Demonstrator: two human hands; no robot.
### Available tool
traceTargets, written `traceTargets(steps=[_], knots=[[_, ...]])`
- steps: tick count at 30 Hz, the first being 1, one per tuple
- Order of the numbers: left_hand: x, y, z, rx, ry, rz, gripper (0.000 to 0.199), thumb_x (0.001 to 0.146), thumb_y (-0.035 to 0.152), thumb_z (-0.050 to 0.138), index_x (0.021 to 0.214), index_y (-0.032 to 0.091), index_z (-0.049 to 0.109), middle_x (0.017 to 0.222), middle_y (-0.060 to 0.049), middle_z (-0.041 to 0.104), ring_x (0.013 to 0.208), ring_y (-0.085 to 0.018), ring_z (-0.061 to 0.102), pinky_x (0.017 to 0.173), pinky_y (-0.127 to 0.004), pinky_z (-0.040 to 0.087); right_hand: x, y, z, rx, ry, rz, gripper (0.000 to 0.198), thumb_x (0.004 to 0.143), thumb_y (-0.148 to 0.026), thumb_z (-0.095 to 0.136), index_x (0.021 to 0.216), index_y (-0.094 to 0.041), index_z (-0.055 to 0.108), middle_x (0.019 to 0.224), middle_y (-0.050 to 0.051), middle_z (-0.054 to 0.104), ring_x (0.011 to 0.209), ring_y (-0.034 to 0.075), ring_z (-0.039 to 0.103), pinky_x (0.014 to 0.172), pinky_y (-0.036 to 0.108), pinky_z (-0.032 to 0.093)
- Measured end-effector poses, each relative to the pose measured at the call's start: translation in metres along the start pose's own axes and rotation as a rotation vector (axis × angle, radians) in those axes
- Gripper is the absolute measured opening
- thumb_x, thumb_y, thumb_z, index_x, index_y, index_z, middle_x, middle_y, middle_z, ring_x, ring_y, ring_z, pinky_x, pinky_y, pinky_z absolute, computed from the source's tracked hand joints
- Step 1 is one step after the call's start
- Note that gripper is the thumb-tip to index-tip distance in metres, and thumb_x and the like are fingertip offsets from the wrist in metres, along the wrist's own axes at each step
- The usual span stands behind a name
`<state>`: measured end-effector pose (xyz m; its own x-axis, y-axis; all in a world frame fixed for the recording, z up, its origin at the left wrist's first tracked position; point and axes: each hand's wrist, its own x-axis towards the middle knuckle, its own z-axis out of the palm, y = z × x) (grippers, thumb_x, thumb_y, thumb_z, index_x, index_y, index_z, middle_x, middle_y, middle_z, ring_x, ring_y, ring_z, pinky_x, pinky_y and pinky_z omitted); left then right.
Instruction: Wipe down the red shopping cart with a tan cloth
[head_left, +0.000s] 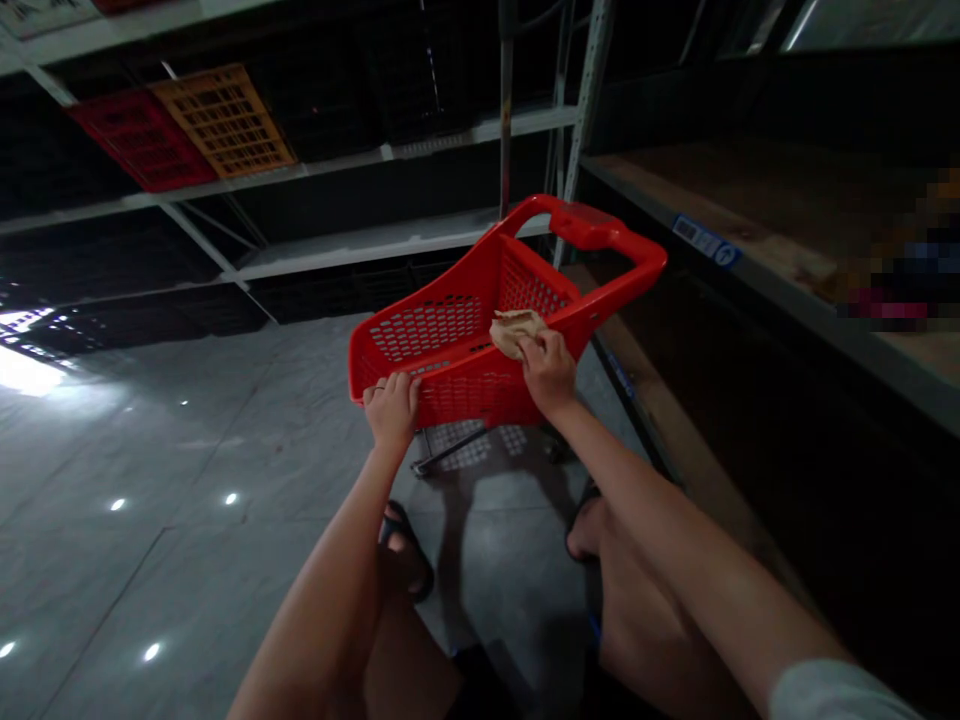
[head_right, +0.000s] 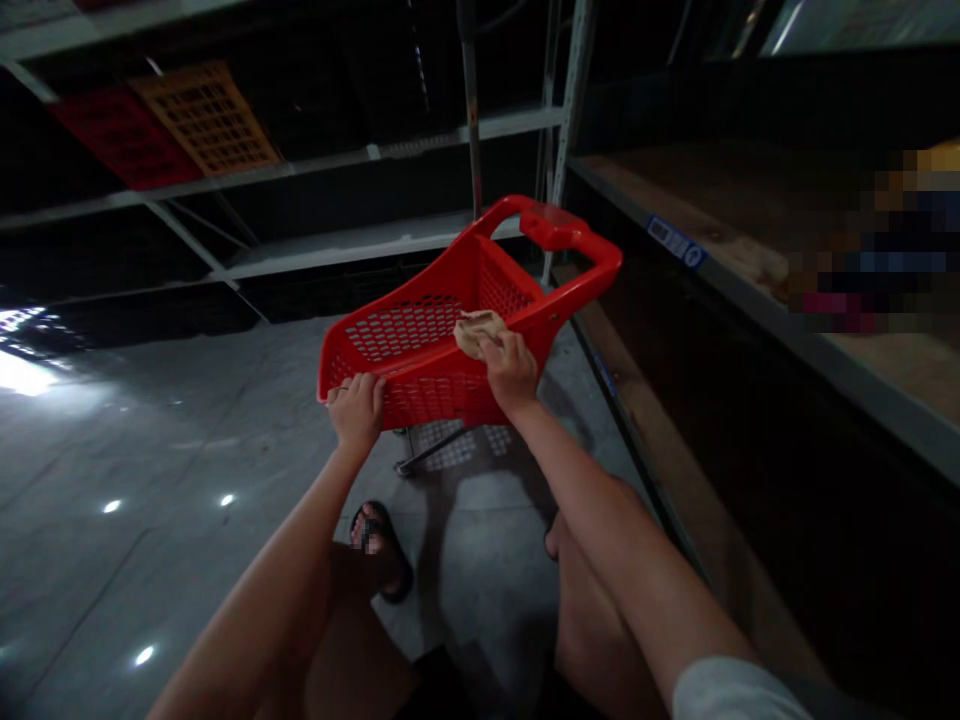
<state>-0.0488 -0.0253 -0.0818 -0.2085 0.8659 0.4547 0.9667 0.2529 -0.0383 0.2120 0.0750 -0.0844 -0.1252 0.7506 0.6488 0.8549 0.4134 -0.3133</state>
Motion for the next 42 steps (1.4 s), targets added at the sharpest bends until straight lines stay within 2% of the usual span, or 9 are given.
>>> traceTargets(steps=[8,11,16,19,22,26,29,37,42], knots=[[0.009,0.026,0.003,-0.119,0.065,0.085,0.041,0.112,0.036,0.033,0.116,0.02,0.07,0.105,-0.012,0.077,0.097,-0.029,0.069,0.088,-0.041,0.045,-0.018,-0.085,0.009,0.035,-0.42,-0.33,0.035,0.108,-0.019,0.042,0.132,-0.022,0.067,0.134,0.014,0.067,0.111,0.024,0.067,0.075,0.03,0.058],[0.011,0.026,-0.007,-0.162,-0.045,0.223,0.043,0.111,0.033,0.033,0.136,0.018,0.065,0.119,-0.013,0.076,0.104,-0.029,0.07,0.09,-0.04,0.049,0.003,-0.077,0.002,0.133,-0.257,-0.312,0.038,0.107,-0.018,0.043,0.136,-0.029,0.065,0.149,0.009,0.061,0.122,0.025,0.063,0.089,0.034,0.06],[0.006,0.031,-0.017,-0.147,-0.084,0.252,0.05,0.111,0.032,0.036,0.156,0.019,0.051,0.137,-0.014,0.071,0.113,-0.03,0.07,0.098,-0.043,0.051,0.049,0.015,-0.008,0.152,0.151,0.039,0.04,0.099,-0.015,0.048,0.128,-0.029,0.071,0.132,0.01,0.063,0.121,0.027,0.06,0.104,0.048,0.056],[0.004,0.037,-0.016,-0.179,-0.055,0.212,0.05,0.109,0.029,0.039,0.156,0.018,0.051,0.138,-0.015,0.07,0.119,-0.031,0.068,0.101,-0.044,0.051,0.052,0.039,-0.006,0.158,0.212,0.104,0.054,0.094,-0.008,0.046,0.141,-0.026,0.064,0.136,0.014,0.056,0.127,0.029,0.055,0.11,0.055,0.051],[0.003,0.042,-0.014,-0.219,-0.029,0.155,0.047,0.106,0.026,0.042,0.15,0.019,0.058,0.133,-0.015,0.072,0.119,-0.032,0.069,0.101,-0.045,0.052,0.034,0.002,0.004,0.211,0.038,0.067,0.062,0.093,-0.003,0.046,0.149,-0.025,0.057,0.147,0.015,0.048,0.134,0.029,0.052,0.114,0.052,0.05],[0.003,0.041,-0.014,-0.243,-0.023,0.143,0.045,0.104,0.023,0.043,0.145,0.017,0.061,0.132,-0.015,0.073,0.12,-0.032,0.069,0.102,-0.045,0.053,0.01,-0.066,0.016,0.295,-0.331,-0.217,0.06,0.093,-0.003,0.051,0.149,-0.023,0.059,0.154,0.016,0.046,0.137,0.031,0.046,0.119,0.052,0.047],[0.003,0.033,-0.017,-0.232,-0.057,0.209,0.05,0.103,0.023,0.044,0.151,0.016,0.056,0.137,-0.015,0.071,0.122,-0.031,0.067,0.104,-0.044,0.053,0.011,-0.07,0.011,0.352,-0.411,-0.328,0.067,0.092,0.002,0.049,0.151,-0.026,0.058,0.155,0.012,0.045,0.136,0.028,0.045,0.119,0.051,0.047],[-0.001,0.017,-0.022,-0.226,-0.141,0.341,0.063,0.101,0.022,0.048,0.163,0.017,0.041,0.146,-0.015,0.065,0.122,-0.03,0.067,0.105,-0.043,0.053,0.049,0.023,-0.028,0.111,-0.135,-0.139,0.039,0.093,-0.017,0.064,0.126,-0.033,0.077,0.132,0.007,0.067,0.123,0.031,0.049,0.108,0.056,0.047],[-0.007,0.022,-0.027,-0.274,-0.152,0.318,0.062,0.102,0.023,0.047,0.163,0.018,0.041,0.149,-0.015,0.063,0.123,-0.03,0.068,0.105,-0.044,0.054,0.056,0.038,-0.026,0.148,0.111,-0.032,0.03,0.089,-0.014,0.058,0.11,-0.025,0.076,0.136,0.01,0.062,0.123,0.03,0.054,0.107,0.055,0.049]])
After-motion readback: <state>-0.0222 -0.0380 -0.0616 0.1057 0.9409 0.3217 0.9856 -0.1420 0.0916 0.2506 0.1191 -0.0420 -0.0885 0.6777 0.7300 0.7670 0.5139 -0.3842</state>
